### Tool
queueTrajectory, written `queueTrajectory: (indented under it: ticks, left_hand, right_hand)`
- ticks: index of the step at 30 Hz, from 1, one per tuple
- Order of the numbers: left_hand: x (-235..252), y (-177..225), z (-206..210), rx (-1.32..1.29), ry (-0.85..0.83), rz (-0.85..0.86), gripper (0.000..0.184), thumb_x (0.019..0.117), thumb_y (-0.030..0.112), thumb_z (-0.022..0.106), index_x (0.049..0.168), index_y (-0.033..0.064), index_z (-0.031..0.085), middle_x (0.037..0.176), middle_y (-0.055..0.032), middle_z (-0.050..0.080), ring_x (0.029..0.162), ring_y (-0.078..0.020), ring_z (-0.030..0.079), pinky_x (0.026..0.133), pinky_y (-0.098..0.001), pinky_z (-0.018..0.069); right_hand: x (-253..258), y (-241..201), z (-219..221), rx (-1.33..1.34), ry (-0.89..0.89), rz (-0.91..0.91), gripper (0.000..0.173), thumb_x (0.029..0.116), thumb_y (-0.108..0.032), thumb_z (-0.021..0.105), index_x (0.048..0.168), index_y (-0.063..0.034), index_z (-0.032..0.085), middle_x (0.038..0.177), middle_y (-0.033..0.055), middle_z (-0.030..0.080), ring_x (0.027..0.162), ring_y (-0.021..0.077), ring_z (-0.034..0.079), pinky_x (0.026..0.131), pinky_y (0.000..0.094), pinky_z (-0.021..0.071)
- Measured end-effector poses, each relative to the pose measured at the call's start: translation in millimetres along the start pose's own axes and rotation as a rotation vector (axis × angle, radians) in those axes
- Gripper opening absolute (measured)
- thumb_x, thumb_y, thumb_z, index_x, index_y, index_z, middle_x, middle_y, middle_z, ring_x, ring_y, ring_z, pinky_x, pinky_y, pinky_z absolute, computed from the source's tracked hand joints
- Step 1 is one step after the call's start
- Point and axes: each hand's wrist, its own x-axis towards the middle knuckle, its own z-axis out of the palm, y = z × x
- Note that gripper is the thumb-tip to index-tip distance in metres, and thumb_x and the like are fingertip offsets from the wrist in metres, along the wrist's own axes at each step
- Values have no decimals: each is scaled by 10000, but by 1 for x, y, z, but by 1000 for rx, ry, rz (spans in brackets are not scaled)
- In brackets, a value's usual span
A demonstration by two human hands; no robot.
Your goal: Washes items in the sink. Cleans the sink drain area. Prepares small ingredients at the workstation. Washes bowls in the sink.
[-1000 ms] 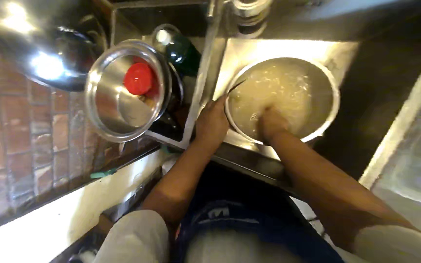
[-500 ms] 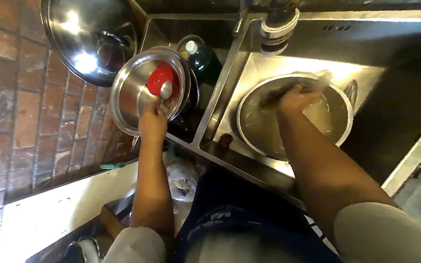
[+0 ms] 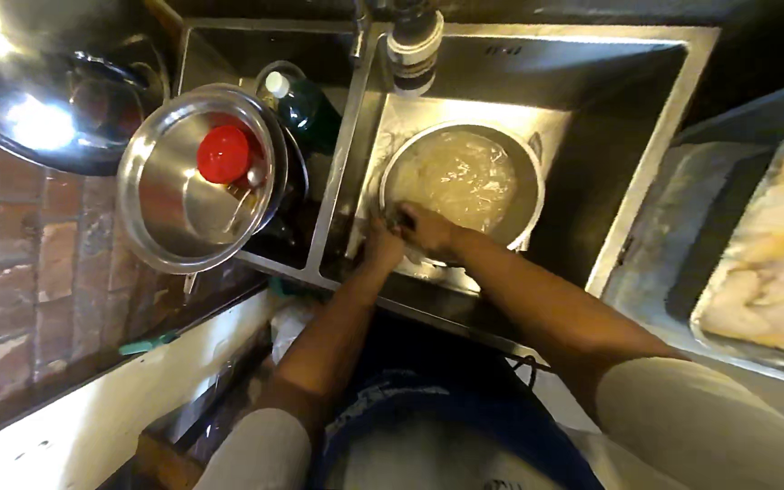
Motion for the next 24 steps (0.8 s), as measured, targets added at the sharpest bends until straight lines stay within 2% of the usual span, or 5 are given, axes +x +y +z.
queueTrajectory:
  ticks: [5, 10, 13, 16, 24]
  left_hand:
    - [19, -2, 15, -19, 2, -119, 756, 986, 115, 627, 1596, 128, 179, 1338, -265, 594, 1101, -393, 680, 903, -559, 578]
    - [17, 17, -10, 34, 138, 103, 649, 966, 134, 650, 1540, 96, 349, 1359, -231, 606, 1194, -378, 642, 979, -578, 543]
    - [19, 38, -39, 116, 215, 156, 617, 938, 103, 676, 1496, 134, 415, 1283, -216, 647, 1133, -377, 668, 924, -588, 562]
    - [27, 44, -55, 161, 242, 235, 622, 909, 65, 694, 1476, 134, 448, 1233, -215, 672, 1093, -370, 685, 902, -585, 570]
    - [36, 50, -42, 169, 344, 326, 594, 906, -11, 637, 1468, 137, 513, 1356, -170, 626, 1218, -319, 635, 986, -533, 549]
  right_hand:
    - [-57, 23, -41, -511, -295, 252, 323, 998, -219, 651, 1301, -110, 680, 1330, 215, 648, 1261, 445, 589, 1027, 701, 438]
    - [-47, 48, -80, -788, 64, 376, 371, 916, -69, 721, 1253, 74, 656, 1410, 325, 542, 1312, 560, 490, 984, 762, 431]
    - [-15, 44, -103, -642, 312, 287, 511, 829, 29, 779, 1319, 1, 639, 1482, 320, 455, 1337, 582, 444, 871, 767, 490]
    - [13, 31, -99, -367, 476, 294, 496, 911, 9, 677, 1394, -54, 584, 1514, 334, 397, 1336, 586, 444, 922, 729, 501]
    - [20, 24, -18, -190, 284, 281, 386, 1030, -97, 572, 1398, 23, 570, 1483, 313, 475, 1349, 500, 502, 1072, 630, 463]
